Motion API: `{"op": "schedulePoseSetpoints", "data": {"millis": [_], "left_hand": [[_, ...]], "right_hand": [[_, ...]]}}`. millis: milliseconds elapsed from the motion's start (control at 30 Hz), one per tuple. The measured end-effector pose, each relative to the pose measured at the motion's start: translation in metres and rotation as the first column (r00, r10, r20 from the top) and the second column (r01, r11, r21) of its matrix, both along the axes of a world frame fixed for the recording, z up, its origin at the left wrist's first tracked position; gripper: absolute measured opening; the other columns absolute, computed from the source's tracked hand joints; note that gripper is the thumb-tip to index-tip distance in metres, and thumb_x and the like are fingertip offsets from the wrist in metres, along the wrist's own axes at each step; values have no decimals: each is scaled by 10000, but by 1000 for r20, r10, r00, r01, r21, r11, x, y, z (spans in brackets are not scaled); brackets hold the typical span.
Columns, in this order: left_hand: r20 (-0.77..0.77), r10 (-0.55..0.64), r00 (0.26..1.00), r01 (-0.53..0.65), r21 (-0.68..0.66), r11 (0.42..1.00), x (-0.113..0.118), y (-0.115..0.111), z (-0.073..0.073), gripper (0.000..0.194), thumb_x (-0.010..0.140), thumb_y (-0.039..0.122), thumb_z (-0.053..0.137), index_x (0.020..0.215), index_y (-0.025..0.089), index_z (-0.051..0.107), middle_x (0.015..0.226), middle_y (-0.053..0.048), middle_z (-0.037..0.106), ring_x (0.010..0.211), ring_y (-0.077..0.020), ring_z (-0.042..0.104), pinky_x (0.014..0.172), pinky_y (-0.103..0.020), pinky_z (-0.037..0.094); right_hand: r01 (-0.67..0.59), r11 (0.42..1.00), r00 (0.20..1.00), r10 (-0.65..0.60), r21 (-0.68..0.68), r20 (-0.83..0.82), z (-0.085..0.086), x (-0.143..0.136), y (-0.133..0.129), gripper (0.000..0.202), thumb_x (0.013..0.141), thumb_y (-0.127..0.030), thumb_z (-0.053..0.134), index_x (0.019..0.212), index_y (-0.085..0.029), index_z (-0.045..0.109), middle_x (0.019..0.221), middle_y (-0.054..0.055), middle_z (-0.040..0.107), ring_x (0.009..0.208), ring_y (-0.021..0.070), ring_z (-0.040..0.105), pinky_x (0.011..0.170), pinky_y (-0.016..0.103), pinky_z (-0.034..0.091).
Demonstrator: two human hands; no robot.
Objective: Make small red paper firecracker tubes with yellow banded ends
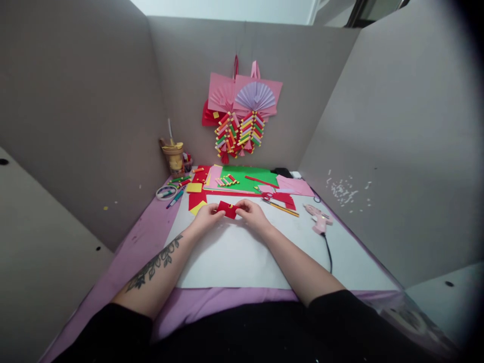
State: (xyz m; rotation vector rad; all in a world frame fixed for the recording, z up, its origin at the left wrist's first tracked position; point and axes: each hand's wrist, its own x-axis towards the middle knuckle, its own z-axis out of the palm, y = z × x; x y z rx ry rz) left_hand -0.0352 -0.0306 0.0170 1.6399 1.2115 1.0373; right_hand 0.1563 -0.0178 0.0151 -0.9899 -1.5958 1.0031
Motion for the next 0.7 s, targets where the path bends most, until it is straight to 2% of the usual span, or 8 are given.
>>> {"op": "schedulePoseSetpoints", "data": {"millis": [133,233,400,567,633,700], "left_hand": [[-172,55,984,-21,192,981,1,-2,6,227,749,331,546,736,156,690,710,-26,655,654,-154,557,597,-239,393],[-238,57,969,10,274,962,2,-4,9,167,718,301,587,710,177,699,762,-39,670,718,-172,571,658,-251,409],[-200,35,979,9,215,976,3,-6,10,178,737,299,574,722,173,699,711,-24,666,658,-155,563,609,-238,394],[-179,34,983,-10,134,991,4,-5,8,260,768,355,540,696,149,681,600,-3,613,567,-138,527,526,-232,374],[-152,44,987,-21,151,988,5,-5,8,241,768,343,546,733,151,687,676,-18,639,640,-150,567,579,-238,418],[-98,120,988,-99,198,975,5,-5,9,186,733,304,594,784,153,691,839,-48,657,755,-163,599,671,-253,457]], "right_hand": [[145,987,989,-144,76,-14,8,2,-2,167,690,-291,584,805,-177,625,832,34,626,773,165,557,743,302,437],[110,989,990,-118,101,75,14,0,-7,177,675,-276,602,817,-178,644,766,18,621,703,153,541,699,289,432],[-40,998,990,33,46,137,20,-7,-16,120,680,-259,595,760,-181,637,715,-9,623,648,131,524,636,256,415],[-43,999,988,38,29,149,23,-10,-20,164,664,-230,603,814,-172,634,769,7,651,666,134,549,613,246,416],[-23,999,989,18,30,145,22,-10,-19,166,664,-214,593,820,-168,626,782,14,656,668,139,559,616,253,426],[22,998,987,-32,65,157,19,-10,-18,163,675,-202,579,828,-169,625,797,23,661,678,150,571,629,269,441]]}}
